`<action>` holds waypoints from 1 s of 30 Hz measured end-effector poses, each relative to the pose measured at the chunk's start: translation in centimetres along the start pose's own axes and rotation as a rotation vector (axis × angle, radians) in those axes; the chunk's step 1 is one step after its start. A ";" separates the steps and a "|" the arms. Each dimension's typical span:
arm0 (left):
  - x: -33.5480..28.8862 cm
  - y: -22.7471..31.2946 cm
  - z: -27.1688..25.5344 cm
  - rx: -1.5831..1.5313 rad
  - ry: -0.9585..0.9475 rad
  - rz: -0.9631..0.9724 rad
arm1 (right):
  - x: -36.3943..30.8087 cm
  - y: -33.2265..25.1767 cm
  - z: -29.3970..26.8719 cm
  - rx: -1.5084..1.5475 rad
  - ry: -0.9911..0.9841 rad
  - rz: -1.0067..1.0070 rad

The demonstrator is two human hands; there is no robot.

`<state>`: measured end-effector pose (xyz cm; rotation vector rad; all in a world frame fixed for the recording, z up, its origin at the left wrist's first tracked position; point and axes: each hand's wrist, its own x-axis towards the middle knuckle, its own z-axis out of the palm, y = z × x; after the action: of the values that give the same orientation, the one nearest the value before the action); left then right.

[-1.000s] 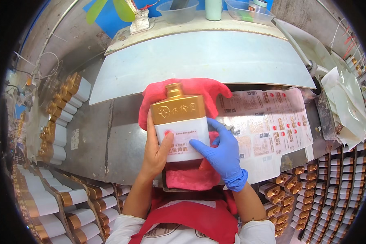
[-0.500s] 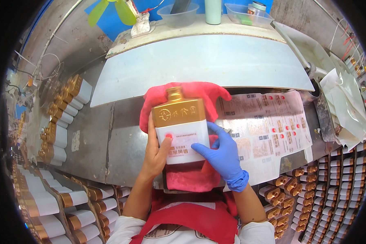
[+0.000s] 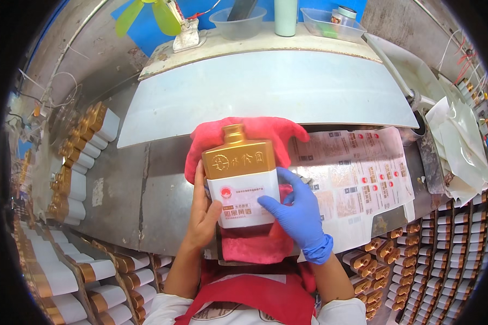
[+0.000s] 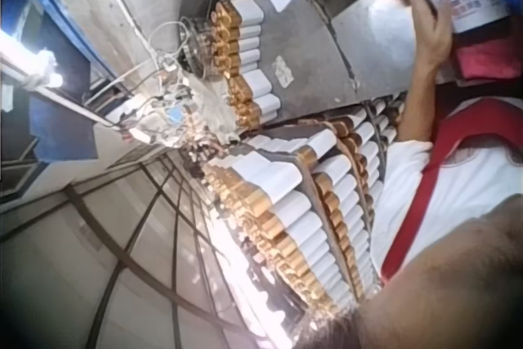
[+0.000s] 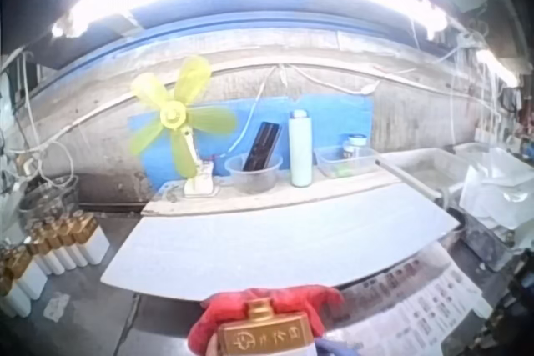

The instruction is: The person applies adhesive labels to the sides of gold and white bottles. They pick a label from a sheet, align it on the bottle, and smooth it down with a red cloth. The person repeats this process for multiple bottles, handling them one at a time.

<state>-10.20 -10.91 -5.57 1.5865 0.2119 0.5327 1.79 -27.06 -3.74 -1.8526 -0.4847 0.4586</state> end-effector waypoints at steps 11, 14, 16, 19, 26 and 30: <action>0.1 0.0 0.3 0.085 -0.006 0.066 | -0.3 -3.2 1.3 -0.371 0.135 -0.143; 0.0 -0.3 0.2 0.049 -0.008 0.049 | -0.1 -2.9 1.8 -0.516 0.223 -0.322; -0.2 -0.3 0.1 0.007 -0.024 0.016 | 0.3 -2.0 1.4 -0.428 0.183 -0.220; 0.1 0.1 0.3 0.065 -0.044 0.030 | 1.0 1.4 -2.9 0.063 0.077 0.109; -0.3 -0.1 -0.6 0.006 -0.097 0.053 | -2.4 4.7 -7.7 0.756 0.147 0.374; -0.3 -0.5 -0.7 0.027 -0.109 0.050 | -3.9 -1.2 -1.1 -0.078 0.313 -0.302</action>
<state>-10.68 -10.37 -6.12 1.6456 0.0978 0.4815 -0.98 -29.64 -1.91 -1.8437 -0.5613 -0.0539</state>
